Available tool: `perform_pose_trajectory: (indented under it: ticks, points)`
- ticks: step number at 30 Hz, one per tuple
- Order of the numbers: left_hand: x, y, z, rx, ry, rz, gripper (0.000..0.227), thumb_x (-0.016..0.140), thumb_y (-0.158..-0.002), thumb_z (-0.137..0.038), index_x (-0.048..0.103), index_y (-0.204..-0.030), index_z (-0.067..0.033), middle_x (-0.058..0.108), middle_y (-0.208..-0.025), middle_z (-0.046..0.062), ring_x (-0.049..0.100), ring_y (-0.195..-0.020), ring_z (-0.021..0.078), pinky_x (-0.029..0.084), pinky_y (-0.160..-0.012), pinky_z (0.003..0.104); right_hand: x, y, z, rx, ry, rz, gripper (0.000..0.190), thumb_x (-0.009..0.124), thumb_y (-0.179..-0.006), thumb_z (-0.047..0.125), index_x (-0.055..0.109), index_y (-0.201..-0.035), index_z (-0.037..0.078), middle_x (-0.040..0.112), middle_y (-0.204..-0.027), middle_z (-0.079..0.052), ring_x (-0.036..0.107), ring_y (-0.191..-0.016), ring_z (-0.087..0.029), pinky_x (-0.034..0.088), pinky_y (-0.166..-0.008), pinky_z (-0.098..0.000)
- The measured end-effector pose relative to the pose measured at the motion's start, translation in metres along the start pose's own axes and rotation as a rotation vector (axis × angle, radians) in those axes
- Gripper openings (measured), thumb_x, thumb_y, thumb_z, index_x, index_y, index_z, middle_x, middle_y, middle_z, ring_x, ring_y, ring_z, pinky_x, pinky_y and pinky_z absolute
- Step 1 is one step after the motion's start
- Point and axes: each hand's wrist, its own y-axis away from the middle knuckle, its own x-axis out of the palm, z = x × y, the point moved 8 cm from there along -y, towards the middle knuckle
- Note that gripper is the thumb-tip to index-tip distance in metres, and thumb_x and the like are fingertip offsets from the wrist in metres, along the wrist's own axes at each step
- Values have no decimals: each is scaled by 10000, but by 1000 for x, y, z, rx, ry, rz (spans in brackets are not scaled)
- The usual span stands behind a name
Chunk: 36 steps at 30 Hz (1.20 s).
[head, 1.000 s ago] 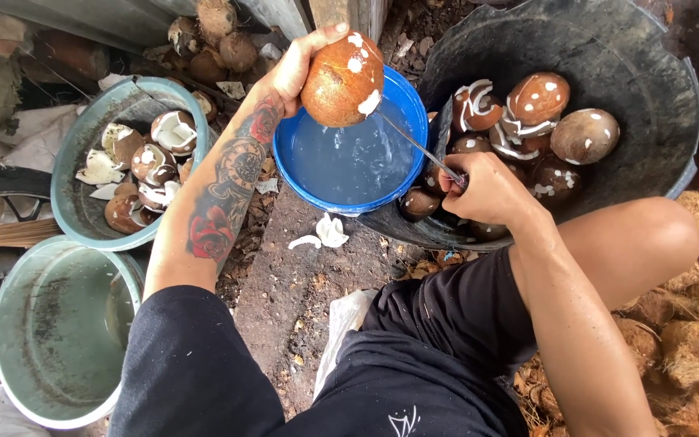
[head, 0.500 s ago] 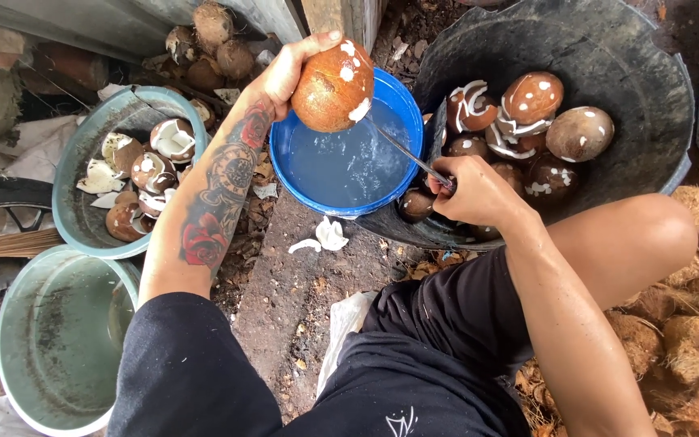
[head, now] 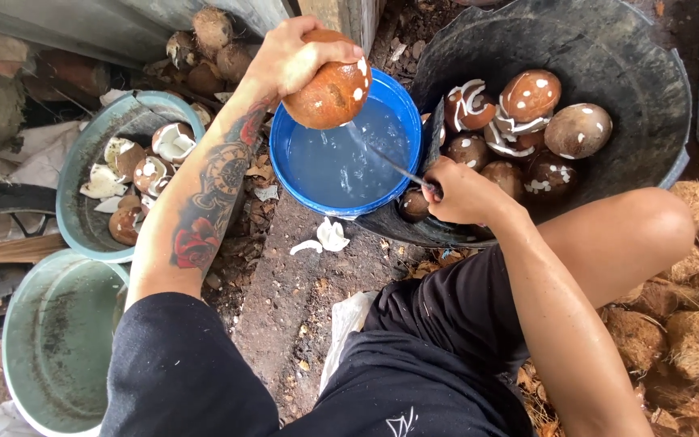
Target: Manually shucking and cleaning coconuts using a knife while sitting on the ground.
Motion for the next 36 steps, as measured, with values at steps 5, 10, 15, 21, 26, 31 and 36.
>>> perform_pose_trajectory:
  ticks: [5,10,15,21,26,31,36]
  points:
    - [-6,0,-8,66,-57,-15,607,736,-762,-721,711,-1099,-216,698,-1187,84,673,-1028,285,531,-792,443,6,2,-13,147,77,82,124,547,-910,133,588,-839,40,580,-955,-143,573,-745,-333,399,-632,-475]
    - [-5,4,-11,55,-133,-19,655,768,-732,-760,690,-1066,-201,653,-1182,118,638,-977,312,507,-745,482,3,8,-12,196,79,105,105,503,-945,132,496,-870,60,569,-790,-129,470,-638,-282,327,-576,-454]
    - [-3,1,-12,39,-97,-6,664,706,-750,-755,704,-1144,-221,647,-1254,109,663,-1029,314,521,-789,457,-16,18,-12,243,113,113,213,512,-971,149,682,-1013,27,685,-838,-79,547,-605,-197,422,-489,-359]
    - [0,-3,-14,-32,-3,9,566,741,-745,-693,732,-1047,-215,714,-1218,65,684,-1078,250,518,-836,425,-61,43,-19,285,18,-111,246,480,-1045,223,625,-969,39,691,-902,-194,597,-527,-386,478,-427,-504]
    - [11,-9,-21,-70,50,64,587,712,-748,-686,719,-1066,-192,707,-1200,72,677,-1062,260,514,-847,428,-88,62,-26,343,-40,-196,192,479,-976,150,636,-915,59,705,-828,-195,630,-558,-388,480,-455,-523]
    - [21,-13,-30,-138,203,71,576,738,-715,-655,748,-1077,-206,754,-1156,34,762,-1002,216,577,-799,389,-120,80,-32,342,-64,-289,302,457,-1080,172,643,-951,-28,732,-837,-246,667,-522,-392,574,-503,-520]
    - [49,-11,-65,-250,790,142,456,756,-694,-497,783,-1000,-160,815,-932,63,818,-837,215,672,-735,357,-166,126,-48,536,231,-345,422,537,-983,424,673,-1091,40,719,-1142,-345,698,-1034,-593,541,-799,-657]
